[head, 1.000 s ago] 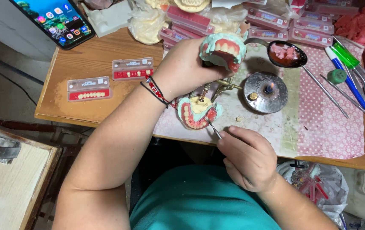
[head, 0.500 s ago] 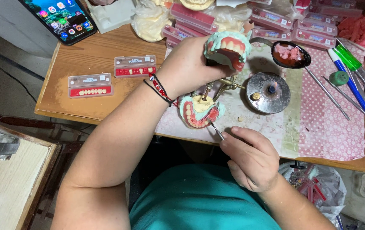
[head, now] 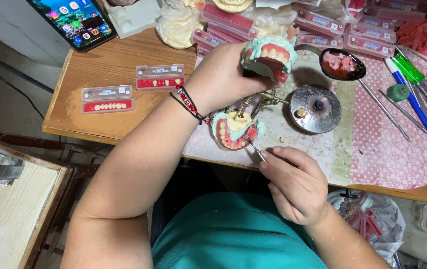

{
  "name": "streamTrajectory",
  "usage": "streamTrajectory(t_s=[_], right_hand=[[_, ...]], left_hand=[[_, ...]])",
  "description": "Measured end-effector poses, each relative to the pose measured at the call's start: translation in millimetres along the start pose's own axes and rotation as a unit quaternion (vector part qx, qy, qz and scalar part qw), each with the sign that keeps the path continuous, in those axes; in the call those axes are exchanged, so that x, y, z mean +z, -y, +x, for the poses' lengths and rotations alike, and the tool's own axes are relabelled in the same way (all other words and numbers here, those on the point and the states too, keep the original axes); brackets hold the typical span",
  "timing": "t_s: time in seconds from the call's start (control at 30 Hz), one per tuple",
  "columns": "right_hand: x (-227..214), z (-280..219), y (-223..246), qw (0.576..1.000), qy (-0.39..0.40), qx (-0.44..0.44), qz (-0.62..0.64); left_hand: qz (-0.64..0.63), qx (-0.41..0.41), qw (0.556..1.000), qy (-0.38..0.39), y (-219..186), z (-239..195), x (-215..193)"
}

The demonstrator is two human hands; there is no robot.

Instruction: The person works on a dental model, using a metal tool to apply material to the gum area. They then select a tooth from a plastic case, use a rotary tool to shape it, and finally place the tooth into the model.

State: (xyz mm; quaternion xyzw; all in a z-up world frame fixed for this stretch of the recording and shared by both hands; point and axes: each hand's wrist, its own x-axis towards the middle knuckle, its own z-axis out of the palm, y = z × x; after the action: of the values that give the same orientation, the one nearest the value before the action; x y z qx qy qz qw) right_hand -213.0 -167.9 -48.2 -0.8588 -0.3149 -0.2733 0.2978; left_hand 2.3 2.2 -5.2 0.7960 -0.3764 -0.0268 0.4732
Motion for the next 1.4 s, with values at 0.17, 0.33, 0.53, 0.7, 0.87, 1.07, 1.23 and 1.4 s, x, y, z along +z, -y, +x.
streamTrajectory(t_s=[0.17, 0.33, 0.53, 0.7, 0.87, 1.07, 1.23, 1.4], right_hand=[[-0.5, -1.3, -0.1, 1.0, -0.002, 0.011, 0.009], [-0.2, -3.6, -0.3, 1.0, -0.005, 0.02, 0.01], [-1.7, -3.2, -1.1, 1.0, -0.009, 0.027, 0.006], [-4.8, -7.9, -3.8, 0.998, 0.02, 0.04, 0.033], [-12.3, -3.2, -6.2, 0.996, 0.044, 0.046, 0.069], [-18.5, -2.2, -8.2, 0.989, 0.057, 0.072, 0.119], [-17.9, -1.8, -6.0, 0.987, 0.047, 0.088, 0.124], [-17.7, -1.3, -4.4, 0.988, 0.037, 0.109, 0.101]], left_hand=[[-0.012, 0.001, 1.0, -0.002, 2.7, -0.1, 2.2], [-0.008, 0.004, 1.0, -0.004, 1.5, 0.3, 1.8], [-0.012, -0.015, 1.0, -0.001, -1.8, 0.1, 0.9], [-0.003, -0.018, 1.0, 0.002, -3.6, 0.6, 0.5], [-0.003, -0.005, 1.0, -0.002, -0.6, 1.1, 2.3], [-0.004, -0.002, 1.0, -0.002, -0.6, 0.4, 2.1], [-0.008, -0.008, 1.0, 0.002, -1.2, 0.6, 1.4], [0.001, -0.01, 1.0, -0.007, 0.4, 0.4, 2.4]])
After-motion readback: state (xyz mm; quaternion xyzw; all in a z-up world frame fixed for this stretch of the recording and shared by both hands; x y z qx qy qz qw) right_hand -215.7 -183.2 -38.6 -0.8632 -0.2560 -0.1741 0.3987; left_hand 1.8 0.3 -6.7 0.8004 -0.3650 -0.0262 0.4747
